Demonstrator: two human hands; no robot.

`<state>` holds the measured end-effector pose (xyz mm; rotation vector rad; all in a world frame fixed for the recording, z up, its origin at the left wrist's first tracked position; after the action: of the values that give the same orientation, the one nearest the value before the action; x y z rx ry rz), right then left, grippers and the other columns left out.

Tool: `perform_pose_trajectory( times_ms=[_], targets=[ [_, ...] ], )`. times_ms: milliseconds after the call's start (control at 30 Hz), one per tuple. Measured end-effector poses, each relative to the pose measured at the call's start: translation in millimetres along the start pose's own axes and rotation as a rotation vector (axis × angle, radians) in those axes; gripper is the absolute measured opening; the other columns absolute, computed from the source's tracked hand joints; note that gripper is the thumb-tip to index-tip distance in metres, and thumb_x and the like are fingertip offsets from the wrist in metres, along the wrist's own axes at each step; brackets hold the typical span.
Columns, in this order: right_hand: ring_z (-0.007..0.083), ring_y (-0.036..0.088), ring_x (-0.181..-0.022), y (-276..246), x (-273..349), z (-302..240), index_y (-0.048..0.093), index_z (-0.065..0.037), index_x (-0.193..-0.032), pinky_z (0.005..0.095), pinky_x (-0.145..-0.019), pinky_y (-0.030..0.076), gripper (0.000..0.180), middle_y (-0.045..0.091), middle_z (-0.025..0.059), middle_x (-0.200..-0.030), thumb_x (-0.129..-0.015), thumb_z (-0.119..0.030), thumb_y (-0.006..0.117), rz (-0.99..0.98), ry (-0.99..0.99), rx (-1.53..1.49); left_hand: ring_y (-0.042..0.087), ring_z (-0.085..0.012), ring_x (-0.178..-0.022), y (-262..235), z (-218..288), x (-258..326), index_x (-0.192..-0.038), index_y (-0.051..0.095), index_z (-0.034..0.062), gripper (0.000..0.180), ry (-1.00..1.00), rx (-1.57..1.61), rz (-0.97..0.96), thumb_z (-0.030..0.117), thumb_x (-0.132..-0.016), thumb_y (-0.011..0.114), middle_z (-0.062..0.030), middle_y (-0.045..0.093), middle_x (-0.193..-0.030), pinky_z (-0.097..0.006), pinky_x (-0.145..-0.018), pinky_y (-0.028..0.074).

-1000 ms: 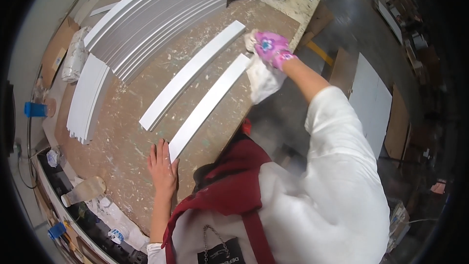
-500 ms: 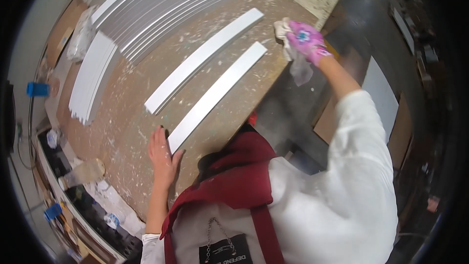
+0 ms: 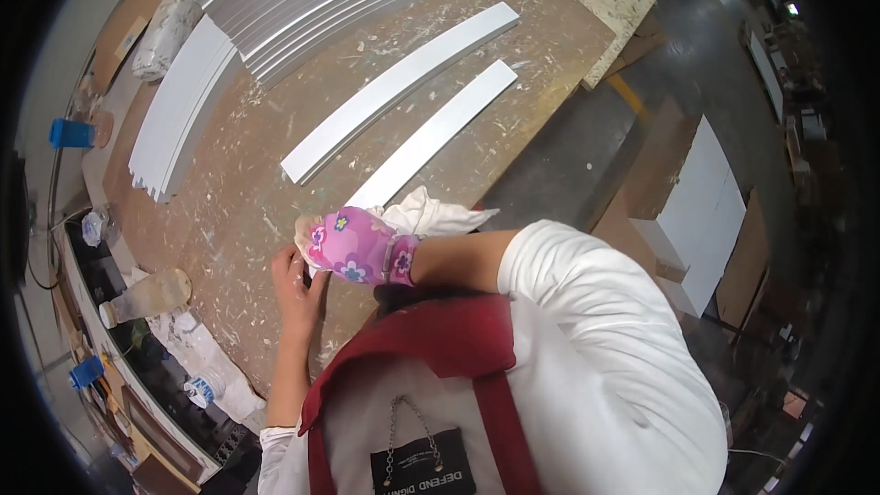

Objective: The person wipes white wooden slats using a cloth dampened with liquid from a plastic bottle, handling them one at a time and stacking them after cleaning.

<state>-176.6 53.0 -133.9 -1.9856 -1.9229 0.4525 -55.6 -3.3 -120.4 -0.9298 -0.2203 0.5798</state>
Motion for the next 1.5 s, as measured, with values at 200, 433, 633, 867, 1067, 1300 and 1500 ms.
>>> perform_pose_trajectory(
  times_ms=[200,433,633,867,1067,1300,1500],
  targets=[
    [0.0261,0.063,-0.071,-182.7,77.5,74.8,0.058,-0.011,-0.092,0.0385,-0.063,0.052,0.012,0.063,0.0129,-0.085,-0.089,-0.019,0.049,0.263,0.217,0.900,0.051,-0.0336,-0.106,-8.2,3.2,0.6,-0.115,0.061,0.0045,0.045,-0.040,0.027,-0.001,0.016,-0.074,0.075,-0.0145,0.057,-0.112,-0.041,-0.091,0.041],
    [0.0221,0.059,-0.070,-120.7,53.8,47.2,0.057,-0.009,-0.093,0.0346,-0.067,0.050,0.009,0.057,0.0078,-0.081,-0.088,-0.016,0.053,0.299,0.078,0.836,0.050,-0.0345,-0.103,3.8,-0.4,0.1,-0.113,0.060,0.0020,0.044,-0.006,0.022,0.021,0.015,-0.073,0.075,-0.0158,0.055,-0.110,-0.041,-0.089,0.041],
    [0.0187,0.060,-0.078,-84.4,33.5,-18.0,0.057,-0.009,-0.100,0.0318,-0.074,0.051,0.017,0.059,0.0052,-0.086,-0.088,-0.021,0.050,0.170,0.022,0.427,0.049,-0.0342,-0.107,-3.8,5.8,0.9,-0.116,0.059,0.0025,0.046,-0.033,0.024,-0.038,0.012,-0.073,0.074,-0.0160,0.054,-0.113,-0.041,-0.093,0.040],
    [0.0285,0.061,-0.100,-348.0,205.7,139.1,0.055,-0.005,-0.110,0.0362,-0.085,0.050,0.028,0.062,0.0156,-0.105,-0.084,-0.016,0.054,0.584,0.892,0.831,0.048,-0.0341,-0.109,-6.6,7.6,-3.7,-0.117,0.059,0.0025,0.046,-0.041,0.034,-0.050,0.011,-0.074,0.073,-0.0161,0.053,-0.116,-0.040,-0.095,0.039],
    [0.0307,0.062,-0.092,-258.8,127.8,69.7,0.058,-0.002,-0.107,0.0378,-0.085,0.049,0.030,0.062,0.0149,-0.101,-0.090,-0.026,0.051,0.346,0.533,0.477,0.048,-0.0339,-0.110,-7.0,7.7,2.6,-0.117,0.058,0.0022,0.047,-0.085,-0.020,0.002,0.011,-0.074,0.074,-0.0160,0.051,-0.118,-0.040,-0.095,0.039],
    [0.0295,0.063,-0.091,-295.9,141.4,119.1,0.057,-0.004,-0.109,0.0358,-0.083,0.050,0.032,0.064,0.0150,-0.100,-0.090,-0.028,0.047,0.327,0.783,0.945,0.049,-0.0334,-0.110,-7.0,4.2,5.3,-0.117,0.058,0.0021,0.046,-0.078,0.005,-0.051,0.010,-0.074,0.073,-0.0158,0.051,-0.117,-0.040,-0.095,0.040],
    [0.0291,0.063,-0.089,-302.9,155.0,87.1,0.058,-0.007,-0.106,0.0381,-0.079,0.051,0.023,0.064,0.0141,-0.097,-0.090,-0.017,0.045,0.688,0.276,0.634,0.049,-0.0330,-0.110,-2.9,2.5,-0.1,-0.118,0.058,0.0028,0.047,-0.074,0.008,-0.016,0.009,-0.073,0.073,-0.0156,0.051,-0.117,-0.040,-0.094,0.040]
  ],
)
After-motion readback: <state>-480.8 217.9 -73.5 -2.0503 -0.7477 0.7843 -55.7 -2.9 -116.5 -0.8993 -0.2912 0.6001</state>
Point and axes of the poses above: each hand's wrist, its own x-axis away from the middle knuckle, its own y-axis out of the palm, z = x × y, the point moved 8 cm from there along -x, towards the middle knuckle
